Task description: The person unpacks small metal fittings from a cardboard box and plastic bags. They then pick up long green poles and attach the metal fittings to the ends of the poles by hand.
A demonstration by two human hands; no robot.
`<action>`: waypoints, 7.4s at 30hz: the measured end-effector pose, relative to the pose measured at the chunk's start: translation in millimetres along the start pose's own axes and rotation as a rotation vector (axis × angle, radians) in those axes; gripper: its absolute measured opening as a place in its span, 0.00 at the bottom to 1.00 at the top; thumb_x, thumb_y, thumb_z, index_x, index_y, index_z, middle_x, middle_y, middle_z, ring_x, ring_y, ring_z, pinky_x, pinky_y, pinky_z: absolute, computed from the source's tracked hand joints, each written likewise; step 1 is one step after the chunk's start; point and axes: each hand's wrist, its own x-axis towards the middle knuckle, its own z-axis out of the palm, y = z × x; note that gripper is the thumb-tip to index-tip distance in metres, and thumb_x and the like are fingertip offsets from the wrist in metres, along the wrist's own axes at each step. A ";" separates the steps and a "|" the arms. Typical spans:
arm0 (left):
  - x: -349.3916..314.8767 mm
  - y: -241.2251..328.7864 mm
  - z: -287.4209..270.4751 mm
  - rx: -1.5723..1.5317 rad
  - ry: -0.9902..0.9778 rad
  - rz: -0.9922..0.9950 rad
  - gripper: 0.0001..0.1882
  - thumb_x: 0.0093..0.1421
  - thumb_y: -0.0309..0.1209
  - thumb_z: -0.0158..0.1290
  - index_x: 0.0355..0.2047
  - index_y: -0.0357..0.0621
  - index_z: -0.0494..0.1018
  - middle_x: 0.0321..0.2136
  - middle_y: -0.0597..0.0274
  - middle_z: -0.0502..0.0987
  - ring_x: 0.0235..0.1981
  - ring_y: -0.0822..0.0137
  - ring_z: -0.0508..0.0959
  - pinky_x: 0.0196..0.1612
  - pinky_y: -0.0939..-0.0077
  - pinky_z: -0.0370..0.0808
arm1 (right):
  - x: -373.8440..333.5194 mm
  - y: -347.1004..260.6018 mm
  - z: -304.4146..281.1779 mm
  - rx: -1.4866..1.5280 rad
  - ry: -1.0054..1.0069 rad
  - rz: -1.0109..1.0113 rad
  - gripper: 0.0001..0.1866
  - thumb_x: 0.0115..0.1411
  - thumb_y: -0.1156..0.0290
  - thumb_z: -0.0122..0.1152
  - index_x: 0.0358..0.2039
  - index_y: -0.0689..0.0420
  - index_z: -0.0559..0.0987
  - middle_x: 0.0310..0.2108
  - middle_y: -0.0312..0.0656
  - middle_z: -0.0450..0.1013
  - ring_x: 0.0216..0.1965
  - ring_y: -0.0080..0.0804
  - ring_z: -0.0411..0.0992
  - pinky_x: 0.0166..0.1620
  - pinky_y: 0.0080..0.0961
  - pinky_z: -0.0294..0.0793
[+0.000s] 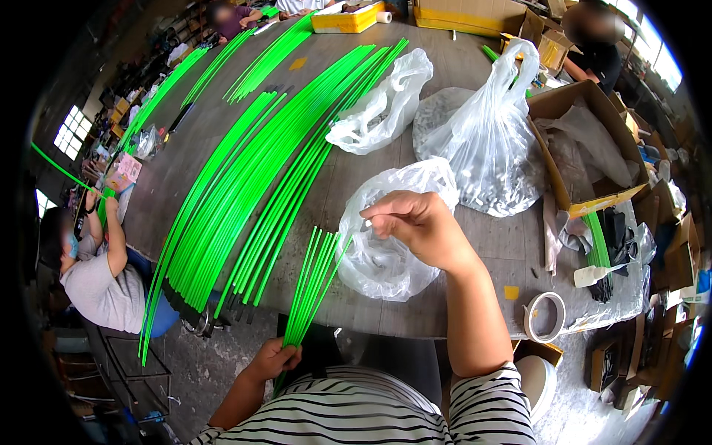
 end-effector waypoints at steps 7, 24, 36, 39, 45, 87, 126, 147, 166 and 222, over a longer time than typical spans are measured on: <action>0.9 -1.3 -0.7 0.007 -0.055 0.042 0.11 0.65 0.33 0.42 0.27 0.42 0.67 0.17 0.68 0.67 0.16 0.79 0.63 0.19 0.85 0.59 | -2.2 -4.9 1.9 0.027 -0.044 0.018 0.06 0.52 0.81 0.61 0.32 0.63 0.80 0.28 0.36 0.74 0.29 0.19 0.70 0.35 0.16 0.70; 0.5 -2.3 -4.7 0.053 -0.016 0.073 0.14 0.65 0.38 0.42 0.28 0.41 0.67 0.18 0.66 0.67 0.17 0.78 0.64 0.18 0.85 0.58 | -5.8 -6.5 5.6 -0.572 -0.153 0.118 0.06 0.44 0.79 0.65 0.26 0.62 0.80 0.22 0.41 0.76 0.25 0.27 0.74 0.30 0.21 0.73; 1.2 5.1 1.2 0.089 -0.040 0.080 0.14 0.65 0.38 0.42 0.28 0.41 0.67 0.18 0.67 0.67 0.17 0.78 0.64 0.18 0.86 0.58 | -1.4 31.4 2.6 -1.141 0.303 0.070 0.03 0.45 0.76 0.60 0.23 0.60 0.79 0.22 0.47 0.74 0.25 0.44 0.74 0.31 0.32 0.73; 1.2 4.9 1.5 0.078 -0.038 0.073 0.14 0.65 0.38 0.42 0.29 0.41 0.67 0.18 0.67 0.67 0.17 0.78 0.64 0.18 0.86 0.58 | -0.8 41.5 -1.5 -1.152 0.270 0.054 0.02 0.44 0.75 0.61 0.20 0.59 0.78 0.22 0.49 0.74 0.26 0.46 0.73 0.31 0.35 0.73; 2.0 5.1 2.6 0.052 -0.023 0.040 0.10 0.65 0.33 0.41 0.30 0.41 0.67 0.17 0.68 0.67 0.17 0.80 0.64 0.19 0.86 0.60 | 1.6 49.7 1.0 -1.274 0.118 0.199 0.04 0.43 0.74 0.62 0.23 0.58 0.78 0.23 0.47 0.75 0.27 0.44 0.74 0.33 0.35 0.73; 5.5 7.7 6.9 0.061 -0.029 0.025 0.11 0.65 0.33 0.40 0.29 0.41 0.67 0.18 0.66 0.67 0.17 0.78 0.64 0.18 0.86 0.59 | -7.5 -7.6 13.5 0.058 0.017 -0.018 0.11 0.53 0.70 0.65 0.33 0.65 0.80 0.30 0.40 0.77 0.32 0.22 0.73 0.37 0.20 0.72; 5.9 2.0 1.3 0.059 -0.078 0.081 0.12 0.65 0.34 0.41 0.29 0.39 0.67 0.18 0.65 0.67 0.16 0.77 0.63 0.17 0.85 0.58 | 5.3 52.4 -4.5 -1.274 0.424 0.054 0.07 0.46 0.73 0.62 0.27 0.60 0.80 0.25 0.48 0.75 0.27 0.41 0.75 0.34 0.30 0.73; 10.0 5.1 3.6 0.076 -0.093 0.052 0.09 0.64 0.30 0.41 0.33 0.39 0.69 0.17 0.69 0.67 0.16 0.80 0.63 0.18 0.86 0.60 | -6.7 -7.9 10.3 -0.088 0.110 -0.113 0.08 0.51 0.83 0.61 0.33 0.62 0.79 0.31 0.38 0.75 0.34 0.24 0.74 0.41 0.19 0.75; 9.9 2.6 3.7 0.094 -0.091 0.059 0.08 0.64 0.29 0.41 0.35 0.40 0.69 0.17 0.69 0.67 0.16 0.81 0.62 0.18 0.86 0.59 | -7.8 -9.0 5.2 -0.043 0.137 -0.125 0.10 0.46 0.86 0.60 0.30 0.61 0.77 0.27 0.34 0.72 0.30 0.18 0.71 0.37 0.16 0.73; 11.8 6.9 5.1 0.135 -0.104 0.110 0.10 0.65 0.30 0.39 0.32 0.38 0.68 0.17 0.65 0.68 0.15 0.79 0.63 0.17 0.85 0.58 | -3.5 7.6 29.2 0.401 0.187 -0.056 0.03 0.50 0.80 0.63 0.27 0.64 0.78 0.26 0.43 0.75 0.32 0.32 0.76 0.40 0.28 0.76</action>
